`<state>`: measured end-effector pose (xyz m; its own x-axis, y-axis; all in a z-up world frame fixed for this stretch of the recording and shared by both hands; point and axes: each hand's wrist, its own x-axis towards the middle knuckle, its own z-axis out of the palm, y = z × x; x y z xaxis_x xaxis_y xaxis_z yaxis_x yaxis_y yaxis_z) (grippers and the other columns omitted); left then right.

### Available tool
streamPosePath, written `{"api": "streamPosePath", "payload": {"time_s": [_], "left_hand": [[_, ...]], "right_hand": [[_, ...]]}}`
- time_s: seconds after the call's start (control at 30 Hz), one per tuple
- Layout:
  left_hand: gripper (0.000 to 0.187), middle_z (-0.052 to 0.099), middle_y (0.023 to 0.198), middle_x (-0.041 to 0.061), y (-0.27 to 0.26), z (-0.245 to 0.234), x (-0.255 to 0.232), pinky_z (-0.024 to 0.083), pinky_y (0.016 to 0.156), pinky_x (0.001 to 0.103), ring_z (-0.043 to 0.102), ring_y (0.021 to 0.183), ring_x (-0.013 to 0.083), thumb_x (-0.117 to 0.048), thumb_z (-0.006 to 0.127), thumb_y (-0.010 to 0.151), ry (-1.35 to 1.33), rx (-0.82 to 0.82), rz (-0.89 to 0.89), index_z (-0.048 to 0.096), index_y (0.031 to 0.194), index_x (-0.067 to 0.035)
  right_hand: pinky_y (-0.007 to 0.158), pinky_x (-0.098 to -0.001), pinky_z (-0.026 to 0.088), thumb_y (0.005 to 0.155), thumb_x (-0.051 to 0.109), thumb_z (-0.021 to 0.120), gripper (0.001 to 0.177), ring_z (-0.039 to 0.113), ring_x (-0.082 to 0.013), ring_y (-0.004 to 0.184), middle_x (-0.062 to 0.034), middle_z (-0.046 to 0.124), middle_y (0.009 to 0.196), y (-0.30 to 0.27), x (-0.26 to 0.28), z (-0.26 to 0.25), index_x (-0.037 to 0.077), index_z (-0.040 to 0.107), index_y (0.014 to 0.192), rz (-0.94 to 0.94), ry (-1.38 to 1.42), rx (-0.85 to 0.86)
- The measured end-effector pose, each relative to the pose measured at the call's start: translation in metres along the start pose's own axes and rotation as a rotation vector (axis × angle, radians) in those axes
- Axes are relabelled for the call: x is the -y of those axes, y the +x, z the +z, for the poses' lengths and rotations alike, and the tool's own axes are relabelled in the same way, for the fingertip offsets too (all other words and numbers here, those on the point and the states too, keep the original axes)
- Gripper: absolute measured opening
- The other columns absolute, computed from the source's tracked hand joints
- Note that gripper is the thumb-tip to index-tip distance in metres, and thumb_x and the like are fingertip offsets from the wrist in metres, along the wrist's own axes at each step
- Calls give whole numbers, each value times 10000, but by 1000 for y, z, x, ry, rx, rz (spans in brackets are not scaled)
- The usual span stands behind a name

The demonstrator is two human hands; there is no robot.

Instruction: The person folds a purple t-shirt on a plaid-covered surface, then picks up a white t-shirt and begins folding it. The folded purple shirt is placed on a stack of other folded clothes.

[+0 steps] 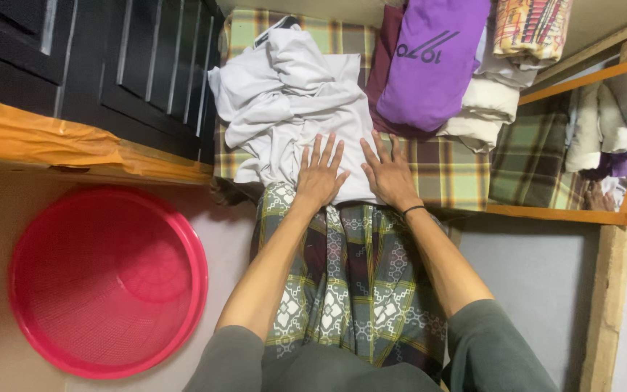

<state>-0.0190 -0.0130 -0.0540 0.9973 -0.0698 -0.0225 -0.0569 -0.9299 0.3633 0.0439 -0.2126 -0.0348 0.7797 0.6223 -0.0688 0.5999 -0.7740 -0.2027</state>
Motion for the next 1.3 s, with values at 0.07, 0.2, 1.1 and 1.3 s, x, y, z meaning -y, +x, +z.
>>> {"api": "streamPosePath", "payload": {"time_s": [0.07,0.2,1.1,1.3], "left_hand": [[758,124,1709,110,1,-6,4,137,1244,576,71,1573,363,-458,538,998,-14,55,17,249,1620,-134],[726,140,1713,118,-11,-21,12,138,1256,583,74,1589,342,-429,539,1028,-22,70,5,273,1632,-125],[541,504,1504,162,-84,-73,96,376,1133,515,446,1397,324,-169,708,929,-185,-188,-451,567,1445,-92],[513,505,1516,133,-81,-57,112,447,1068,468,501,1376,334,-133,672,930,-190,-160,-426,568,1432,-128]], "right_hand": [[1149,-629,310,1061,361,440,574,214,-526,1482,-126,247,1692,2,1,-3,200,348,1605,-8,-10,-19],[1146,-656,258,1011,288,522,576,210,-555,1425,-166,269,1646,3,14,-8,187,411,1567,51,-5,-41],[1085,-671,359,1029,450,479,694,173,-591,1481,-246,172,1679,55,93,35,172,257,1625,-45,27,150],[1100,-646,338,1016,415,491,729,129,-623,1458,-275,99,1672,70,96,32,156,190,1627,-3,0,283]]}}
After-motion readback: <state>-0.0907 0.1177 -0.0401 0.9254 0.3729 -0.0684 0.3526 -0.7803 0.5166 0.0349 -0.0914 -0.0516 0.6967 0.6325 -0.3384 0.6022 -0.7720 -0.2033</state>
